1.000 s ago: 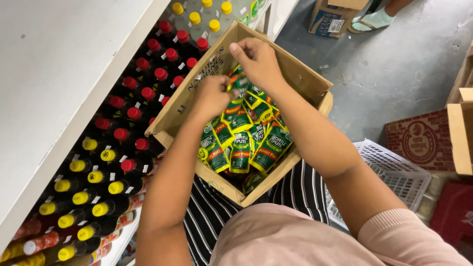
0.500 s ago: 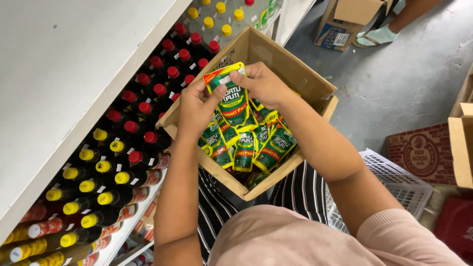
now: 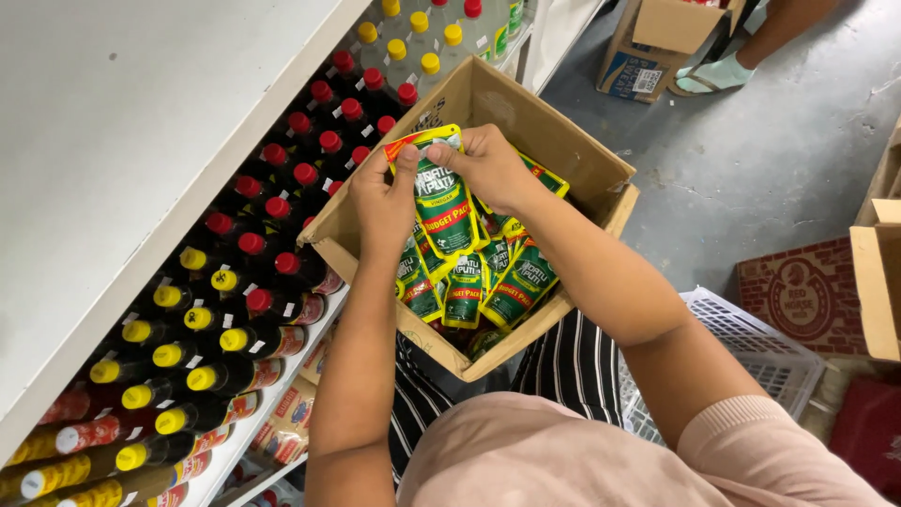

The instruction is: Restocking condiment pouches from a box onto a grocery store shelf.

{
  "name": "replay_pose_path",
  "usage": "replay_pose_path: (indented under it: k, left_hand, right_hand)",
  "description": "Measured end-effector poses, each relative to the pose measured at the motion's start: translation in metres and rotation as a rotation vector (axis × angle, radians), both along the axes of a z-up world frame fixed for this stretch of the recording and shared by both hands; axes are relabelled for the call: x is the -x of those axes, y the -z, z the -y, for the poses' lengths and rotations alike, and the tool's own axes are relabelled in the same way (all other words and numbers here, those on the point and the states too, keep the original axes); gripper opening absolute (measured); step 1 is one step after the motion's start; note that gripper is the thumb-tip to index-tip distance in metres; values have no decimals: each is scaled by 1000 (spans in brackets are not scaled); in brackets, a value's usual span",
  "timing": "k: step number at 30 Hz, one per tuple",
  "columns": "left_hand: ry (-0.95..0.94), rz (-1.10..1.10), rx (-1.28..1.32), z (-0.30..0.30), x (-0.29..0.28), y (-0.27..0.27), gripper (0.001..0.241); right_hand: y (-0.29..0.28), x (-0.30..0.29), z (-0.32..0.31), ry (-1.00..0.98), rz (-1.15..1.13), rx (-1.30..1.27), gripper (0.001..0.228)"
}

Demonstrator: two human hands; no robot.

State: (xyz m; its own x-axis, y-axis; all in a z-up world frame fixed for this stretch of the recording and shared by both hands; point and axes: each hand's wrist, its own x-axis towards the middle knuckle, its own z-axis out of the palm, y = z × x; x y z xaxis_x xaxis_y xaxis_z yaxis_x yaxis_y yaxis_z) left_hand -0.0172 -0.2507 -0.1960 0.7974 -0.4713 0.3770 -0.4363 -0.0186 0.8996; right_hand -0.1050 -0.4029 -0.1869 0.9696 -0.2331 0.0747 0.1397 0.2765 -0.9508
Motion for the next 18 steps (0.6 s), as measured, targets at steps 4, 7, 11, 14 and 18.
replay_pose_path:
  k: [4, 7, 11, 14, 18]
  left_hand:
    - [39, -56, 201, -5, 6, -1, 26]
    - [48, 72, 294, -22, 24, -18, 20]
    - [24, 352, 223, -30, 35, -27, 12]
    - [12, 560, 130, -24, 40, -25, 15]
    - [-92, 655, 40, -19, 43, -24, 22]
  right_hand:
    - [6, -8, 0, 114, 30, -166, 28]
    - [11, -16, 13, 191, -30, -564, 30]
    - [17, -20, 32, 231, -52, -704, 34]
    - [25, -23, 35, 290, -76, -820, 35]
    - [36, -29, 38, 293, -42, -961, 36]
